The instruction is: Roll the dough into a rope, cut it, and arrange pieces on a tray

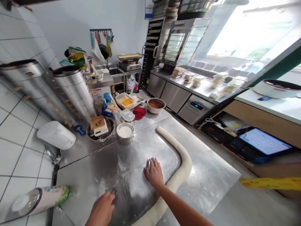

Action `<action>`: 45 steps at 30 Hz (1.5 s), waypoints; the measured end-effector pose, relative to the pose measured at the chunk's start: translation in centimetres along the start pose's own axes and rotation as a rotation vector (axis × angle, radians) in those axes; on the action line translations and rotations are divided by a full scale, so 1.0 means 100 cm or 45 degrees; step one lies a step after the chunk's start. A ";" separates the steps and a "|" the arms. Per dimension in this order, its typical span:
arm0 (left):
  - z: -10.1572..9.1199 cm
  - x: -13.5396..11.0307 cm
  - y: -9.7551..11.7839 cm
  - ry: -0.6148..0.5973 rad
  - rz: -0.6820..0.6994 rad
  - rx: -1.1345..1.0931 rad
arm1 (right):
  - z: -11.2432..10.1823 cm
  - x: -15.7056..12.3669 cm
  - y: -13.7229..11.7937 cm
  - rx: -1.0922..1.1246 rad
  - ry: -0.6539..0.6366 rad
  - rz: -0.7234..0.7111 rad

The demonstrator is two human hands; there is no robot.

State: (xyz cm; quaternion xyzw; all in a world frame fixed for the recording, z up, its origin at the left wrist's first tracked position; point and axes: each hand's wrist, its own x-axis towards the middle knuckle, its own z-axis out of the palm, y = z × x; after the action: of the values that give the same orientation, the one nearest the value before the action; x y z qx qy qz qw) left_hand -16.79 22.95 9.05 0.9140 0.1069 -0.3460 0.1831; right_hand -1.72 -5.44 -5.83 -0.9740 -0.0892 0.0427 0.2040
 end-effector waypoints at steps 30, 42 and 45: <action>-0.184 0.179 0.086 0.524 -0.125 -0.256 | 0.068 0.035 0.023 0.164 -0.042 0.230; -0.128 0.101 0.002 0.184 -0.305 0.198 | 0.063 0.033 0.010 0.149 0.002 0.185; -0.120 0.092 -0.011 0.170 -0.360 0.231 | 0.062 0.034 0.008 0.132 0.010 0.183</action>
State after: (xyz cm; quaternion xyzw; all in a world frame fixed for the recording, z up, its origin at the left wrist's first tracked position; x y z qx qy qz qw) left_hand -3.20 29.51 10.92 0.9235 0.2146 -0.3151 0.0419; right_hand 0.99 -3.07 -12.02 -0.9661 -0.0159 0.0578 0.2510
